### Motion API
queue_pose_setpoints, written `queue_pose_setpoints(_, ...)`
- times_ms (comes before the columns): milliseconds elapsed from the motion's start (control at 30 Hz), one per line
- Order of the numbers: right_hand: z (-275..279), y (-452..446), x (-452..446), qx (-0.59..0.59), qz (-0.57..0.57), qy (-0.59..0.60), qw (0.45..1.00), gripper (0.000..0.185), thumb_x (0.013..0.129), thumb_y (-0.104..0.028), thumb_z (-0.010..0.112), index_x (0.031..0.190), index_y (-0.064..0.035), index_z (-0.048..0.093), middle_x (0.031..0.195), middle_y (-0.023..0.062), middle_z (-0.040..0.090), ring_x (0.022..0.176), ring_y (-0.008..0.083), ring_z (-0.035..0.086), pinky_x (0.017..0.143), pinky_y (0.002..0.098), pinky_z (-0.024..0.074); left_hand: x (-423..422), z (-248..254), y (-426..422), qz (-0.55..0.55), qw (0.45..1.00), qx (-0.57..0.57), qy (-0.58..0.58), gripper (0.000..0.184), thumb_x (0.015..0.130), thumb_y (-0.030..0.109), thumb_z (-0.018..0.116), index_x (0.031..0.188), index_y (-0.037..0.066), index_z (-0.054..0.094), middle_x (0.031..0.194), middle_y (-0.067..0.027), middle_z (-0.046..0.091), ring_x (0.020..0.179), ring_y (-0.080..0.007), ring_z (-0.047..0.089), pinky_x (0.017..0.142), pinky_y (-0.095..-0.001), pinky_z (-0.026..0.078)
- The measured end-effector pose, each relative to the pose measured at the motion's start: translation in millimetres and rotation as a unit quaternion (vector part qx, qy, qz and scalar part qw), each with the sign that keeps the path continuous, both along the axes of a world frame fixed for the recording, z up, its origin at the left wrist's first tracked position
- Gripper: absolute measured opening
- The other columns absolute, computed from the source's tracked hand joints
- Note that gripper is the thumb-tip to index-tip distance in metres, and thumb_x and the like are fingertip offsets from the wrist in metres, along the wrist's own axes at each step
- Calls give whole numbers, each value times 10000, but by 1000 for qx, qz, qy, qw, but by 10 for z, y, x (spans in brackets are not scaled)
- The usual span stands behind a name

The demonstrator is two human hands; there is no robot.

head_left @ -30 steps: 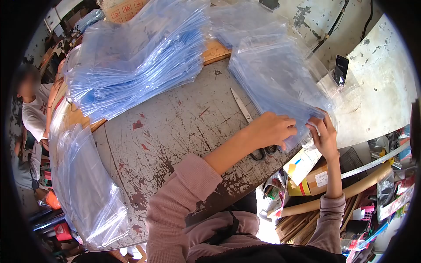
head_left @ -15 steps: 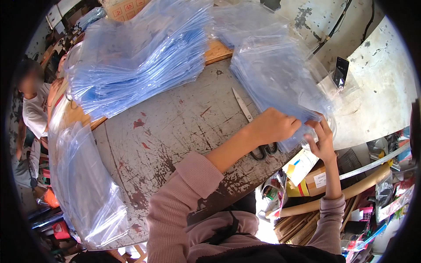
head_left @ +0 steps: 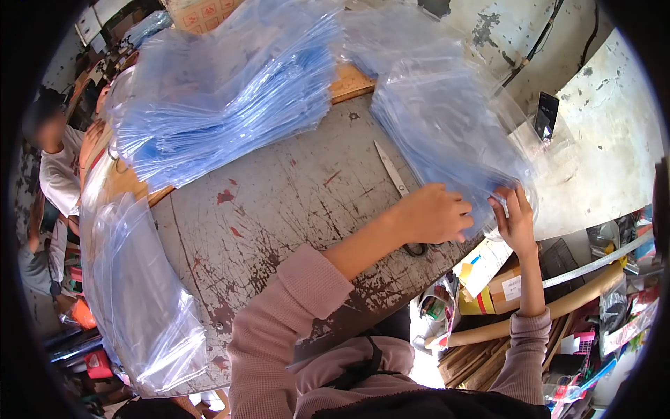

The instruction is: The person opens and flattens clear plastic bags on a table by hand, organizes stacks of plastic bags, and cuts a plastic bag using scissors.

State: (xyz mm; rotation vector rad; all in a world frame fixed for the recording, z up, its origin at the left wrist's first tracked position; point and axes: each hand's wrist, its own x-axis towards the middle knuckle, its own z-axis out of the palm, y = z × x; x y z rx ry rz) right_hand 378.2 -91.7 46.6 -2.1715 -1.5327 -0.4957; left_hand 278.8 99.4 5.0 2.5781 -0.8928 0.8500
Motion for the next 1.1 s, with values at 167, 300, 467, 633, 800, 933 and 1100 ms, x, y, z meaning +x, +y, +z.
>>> queue_pose_setpoints(167, 7, 13, -5, 4, 5, 3, 1000, 205, 764, 31, 622, 934, 10, 509, 878, 153, 550, 754, 350, 543, 621, 376, 439, 43, 65, 38, -28, 998, -54, 31, 160, 752, 297, 605, 772, 140, 579, 762, 31, 553, 770, -150, 580, 595, -303, 472)
queue_pose_setpoints(300, 33, 23, -21, 0, 6, 17, 1000, 206, 764, 35, 618, 938, 15, 510, 873, 156, 547, 767, 351, 542, 640, 371, 440, 64, 80, 112, -22, 993, -78, 87, 83, 765, 223, 593, 767, 140, 581, 728, 23, 568, 732, -158, 602, 554, -313, 476)
queue_pose_setpoints(467, 23, -49, 12, -28, 10, 53, 998, 210, 795, -65, 620, 955, 12, 507, 958, 190, 518, 821, 380, 535, 688, 389, 444, 109, 110, -1, 39, 995, -86, -23, 56, 716, 136, 590, 746, 101, 559, 666, -6, 544, 674, -183, 595, 542, -317, 480)
queue_pose_setpoints(633, 93, -60, 21, -38, 91, 84, 992, 515, 738, -336, 705, 1037, 12, 471, 1149, 246, 432, 994, 424, 488, 797, 420, 445, 168, 173, -74, 90, 988, -104, -74, 64, 683, 91, 580, 728, 73, 538, 659, -27, 527, 667, -188, 585, 537, -309, 484)
queue_pose_setpoints(800, 163, 14, -52, -84, 67, 31, 994, 787, 602, -405, 790, 1144, 9, 397, 1256, 233, 350, 1125, 416, 417, 857, 429, 440, 164, 175, -67, 72, 981, -160, -82, 103, 681, 77, 578, 781, 58, 562, 680, -43, 545, 683, -199, 591, 523, -303, 486)
queue_pose_setpoints(933, 120, 7, -8, -66, 51, 3, 997, 645, 663, -262, 771, 1134, 9, 423, 1198, 218, 420, 1061, 394, 477, 807, 414, 458, 144, 217, -78, 78, 982, -158, -61, 103, 693, 84, 589, 790, 58, 565, 750, -42, 556, 704, -201, 587, 551, -305, 488)
queue_pose_setpoints(1100, 81, 4, 28, -17, 6, -4, 1000, 262, 768, -29, 637, 992, 2, 505, 979, 190, 525, 803, 380, 556, 670, 395, 455, 17, 199, -67, 77, 959, -199, -188, 151, 721, 142, 633, 835, 78, 559, 866, -23, 532, 785, -191, 574, 640, -303, 471)
